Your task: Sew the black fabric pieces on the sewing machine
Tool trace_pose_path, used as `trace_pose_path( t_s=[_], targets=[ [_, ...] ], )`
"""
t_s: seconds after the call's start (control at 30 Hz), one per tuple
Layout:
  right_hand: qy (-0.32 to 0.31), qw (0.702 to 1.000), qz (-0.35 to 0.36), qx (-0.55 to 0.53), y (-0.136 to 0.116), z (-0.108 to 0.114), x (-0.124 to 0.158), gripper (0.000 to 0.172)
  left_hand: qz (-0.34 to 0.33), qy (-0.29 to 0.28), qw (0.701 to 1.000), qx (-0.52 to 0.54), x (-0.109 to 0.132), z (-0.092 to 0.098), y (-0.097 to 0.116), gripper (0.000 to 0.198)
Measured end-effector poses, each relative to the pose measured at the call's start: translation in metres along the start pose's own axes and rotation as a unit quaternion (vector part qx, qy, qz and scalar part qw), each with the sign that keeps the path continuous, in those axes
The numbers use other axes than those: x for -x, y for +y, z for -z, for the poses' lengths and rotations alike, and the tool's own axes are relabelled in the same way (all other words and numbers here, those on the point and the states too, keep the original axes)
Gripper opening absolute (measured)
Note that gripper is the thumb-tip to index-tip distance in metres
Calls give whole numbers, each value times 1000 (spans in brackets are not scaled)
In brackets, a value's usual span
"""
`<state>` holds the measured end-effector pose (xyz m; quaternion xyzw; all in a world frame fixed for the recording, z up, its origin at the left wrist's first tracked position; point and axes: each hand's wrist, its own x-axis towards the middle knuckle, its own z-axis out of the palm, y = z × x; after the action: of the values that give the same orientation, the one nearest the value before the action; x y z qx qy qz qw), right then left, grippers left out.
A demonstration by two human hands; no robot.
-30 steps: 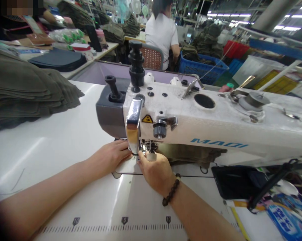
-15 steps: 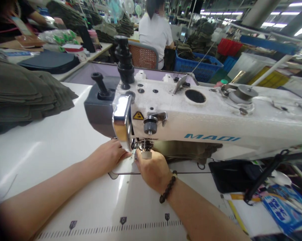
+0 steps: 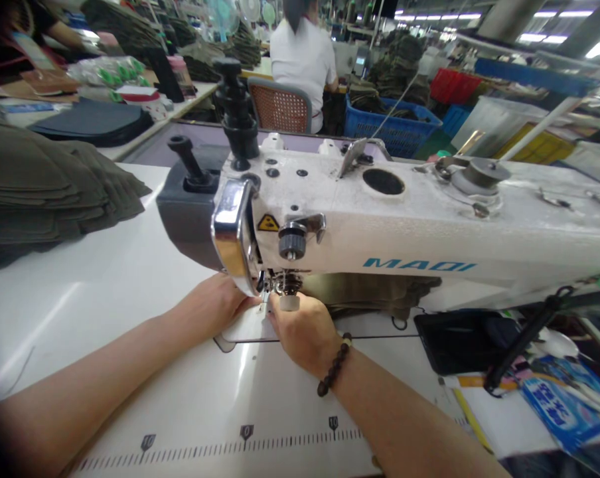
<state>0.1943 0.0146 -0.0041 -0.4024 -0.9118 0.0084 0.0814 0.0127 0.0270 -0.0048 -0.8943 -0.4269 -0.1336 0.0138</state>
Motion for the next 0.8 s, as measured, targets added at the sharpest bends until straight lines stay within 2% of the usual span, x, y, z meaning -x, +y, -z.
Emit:
trace_pose_path(
  t_s=[0.17, 0.27, 0.37, 0.47, 0.6, 0.8],
  targets=[
    [7, 999, 10, -31, 4, 2, 1, 18, 14, -55, 998, -32, 6, 13, 10, 25],
    [30, 996, 54, -64, 9, 2, 4, 16, 2, -83, 996, -30, 14, 25, 24, 31],
    [48, 989, 105, -89, 12, 3, 7, 17, -21, -103, 994, 2, 21, 33, 36, 30],
    [56, 983, 144, -98, 14, 6, 9, 22, -42, -111, 993, 20, 25, 32, 38, 24],
    [46, 976, 193, -92, 14, 10, 12, 29, -68, -90, 993, 45, 27, 24, 36, 19],
    [38, 966, 237, -98, 12, 8, 16, 28, -92, -91, 989, 76, 30, 21, 36, 21]
  ],
)
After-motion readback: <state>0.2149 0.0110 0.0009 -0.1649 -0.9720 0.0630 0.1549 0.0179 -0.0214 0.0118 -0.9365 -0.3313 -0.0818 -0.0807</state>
